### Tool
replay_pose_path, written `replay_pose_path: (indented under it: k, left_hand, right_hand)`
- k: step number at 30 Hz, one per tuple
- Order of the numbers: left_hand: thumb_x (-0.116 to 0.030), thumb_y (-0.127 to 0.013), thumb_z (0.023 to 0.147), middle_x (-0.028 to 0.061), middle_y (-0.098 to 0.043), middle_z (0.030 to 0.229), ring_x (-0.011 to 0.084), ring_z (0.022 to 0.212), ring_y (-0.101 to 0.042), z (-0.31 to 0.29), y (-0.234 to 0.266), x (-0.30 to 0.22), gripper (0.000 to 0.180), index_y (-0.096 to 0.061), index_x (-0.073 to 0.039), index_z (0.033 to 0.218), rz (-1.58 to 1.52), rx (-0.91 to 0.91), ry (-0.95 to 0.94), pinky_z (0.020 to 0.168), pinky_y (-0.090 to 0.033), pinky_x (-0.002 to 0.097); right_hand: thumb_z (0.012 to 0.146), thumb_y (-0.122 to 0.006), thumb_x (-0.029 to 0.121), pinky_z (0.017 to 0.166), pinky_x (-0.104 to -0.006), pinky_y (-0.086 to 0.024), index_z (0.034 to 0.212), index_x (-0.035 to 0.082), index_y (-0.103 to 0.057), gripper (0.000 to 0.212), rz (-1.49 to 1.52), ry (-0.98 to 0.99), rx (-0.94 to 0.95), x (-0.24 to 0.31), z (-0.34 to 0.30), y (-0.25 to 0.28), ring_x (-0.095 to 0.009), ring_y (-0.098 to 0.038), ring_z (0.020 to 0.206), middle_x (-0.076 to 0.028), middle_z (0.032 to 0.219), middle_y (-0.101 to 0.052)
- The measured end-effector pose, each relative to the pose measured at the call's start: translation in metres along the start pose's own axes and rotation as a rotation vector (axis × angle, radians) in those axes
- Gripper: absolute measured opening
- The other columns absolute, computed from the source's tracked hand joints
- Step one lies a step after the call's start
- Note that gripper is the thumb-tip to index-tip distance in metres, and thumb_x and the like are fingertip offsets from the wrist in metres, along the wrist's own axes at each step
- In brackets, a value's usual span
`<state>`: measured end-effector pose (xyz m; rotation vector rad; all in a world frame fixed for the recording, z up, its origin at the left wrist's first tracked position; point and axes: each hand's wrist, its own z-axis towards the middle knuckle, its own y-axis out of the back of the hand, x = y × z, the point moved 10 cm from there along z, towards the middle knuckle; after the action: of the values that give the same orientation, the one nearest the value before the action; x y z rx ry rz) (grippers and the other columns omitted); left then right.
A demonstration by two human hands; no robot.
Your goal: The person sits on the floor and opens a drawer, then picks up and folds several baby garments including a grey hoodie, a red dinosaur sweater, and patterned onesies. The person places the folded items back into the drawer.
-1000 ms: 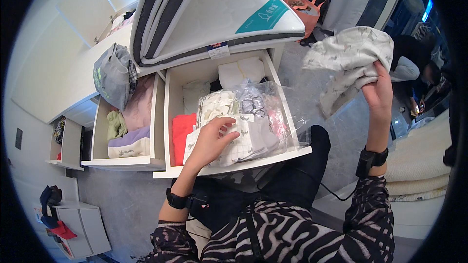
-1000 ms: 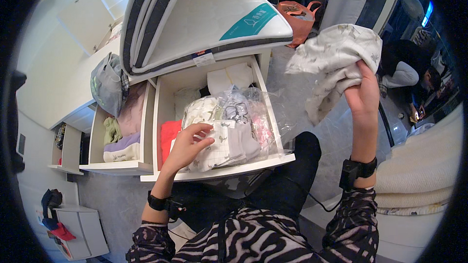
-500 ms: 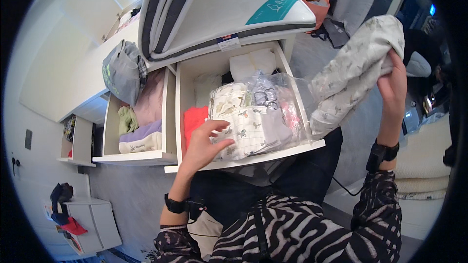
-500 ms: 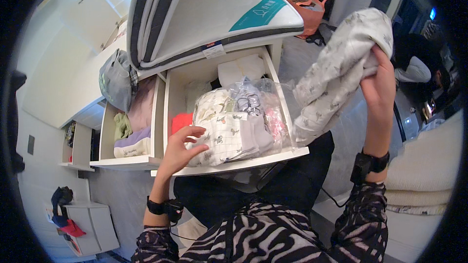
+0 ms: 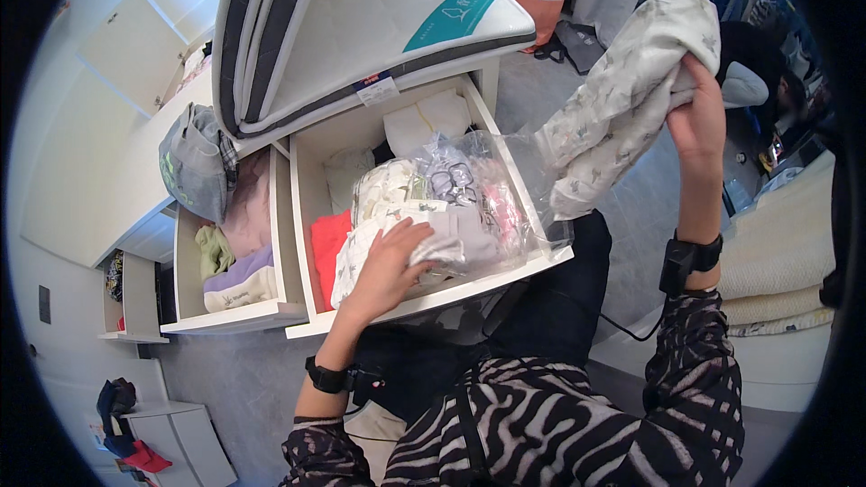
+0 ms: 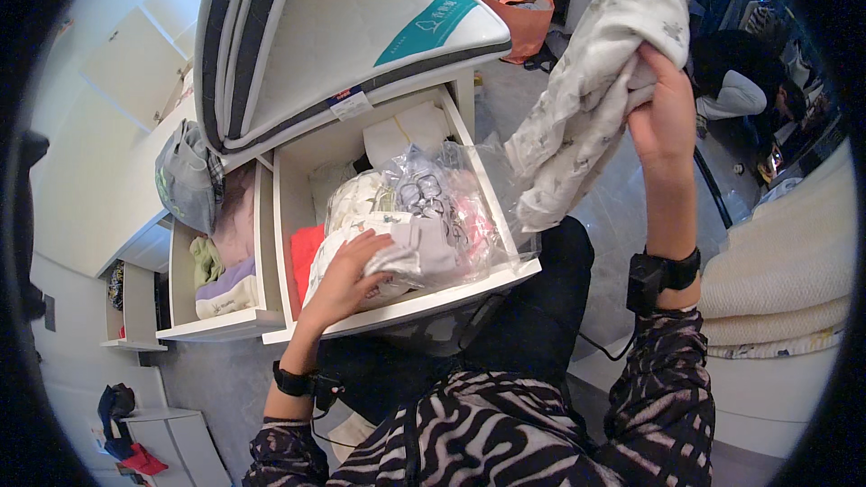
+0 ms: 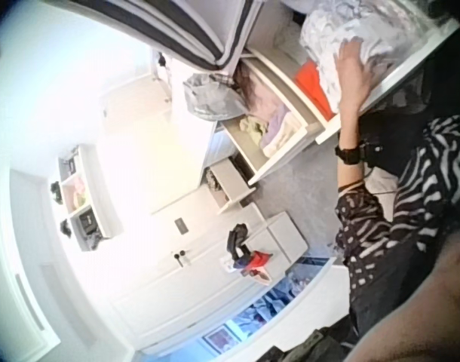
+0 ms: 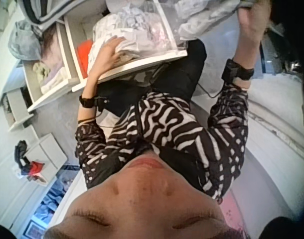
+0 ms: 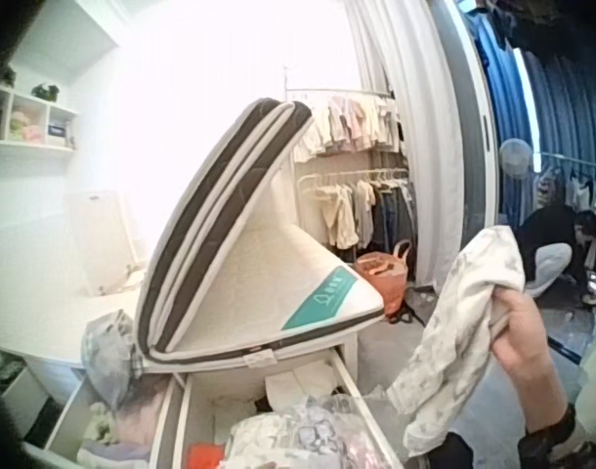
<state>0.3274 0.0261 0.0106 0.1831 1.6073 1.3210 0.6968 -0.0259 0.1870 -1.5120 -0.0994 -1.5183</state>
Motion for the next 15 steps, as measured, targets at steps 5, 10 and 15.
replay_pose_path:
  k: [5,10,15]
  left_hand:
    - [-0.019,-0.055,0.09,0.0059,-0.064,0.098,0.0116,0.09,-0.056,-0.013,0.043,0.059,0.029,-0.057,0.0,0.112,-0.669,-0.391,0.349,0.082,-0.042,0.0249]
    - [-0.02,-0.053,0.093,-0.0043,-0.055,0.08,0.0031,0.071,-0.044,-0.028,0.053,0.093,0.023,-0.058,-0.001,0.104,-1.036,-0.63,0.413,0.064,-0.037,0.0203]
    - [-0.021,-0.053,0.093,-0.0061,-0.05,0.074,0.0015,0.066,-0.04,-0.035,0.052,0.082,0.021,-0.058,-0.002,0.099,-0.989,-0.598,0.442,0.058,-0.034,0.0189]
  right_hand:
    - [0.081,-0.057,0.006,0.079,-0.0281,-0.047,0.105,0.001,-0.058,0.024,-0.284,0.013,0.384,-0.047,-0.039,-0.034,-0.015,-0.06,0.089,-0.006,0.098,-0.063]
    - [0.066,-0.073,0.016,0.084,-0.0366,-0.047,0.12,0.0,-0.048,0.061,-0.946,-0.275,1.329,-0.169,-0.189,-0.066,-0.026,-0.059,0.096,-0.016,0.104,-0.06]
    - [0.077,-0.068,0.03,0.092,-0.0379,-0.042,0.125,-0.003,-0.044,0.063,-1.045,-0.268,1.767,-0.209,-0.234,-0.06,-0.034,-0.053,0.107,-0.023,0.116,-0.054]
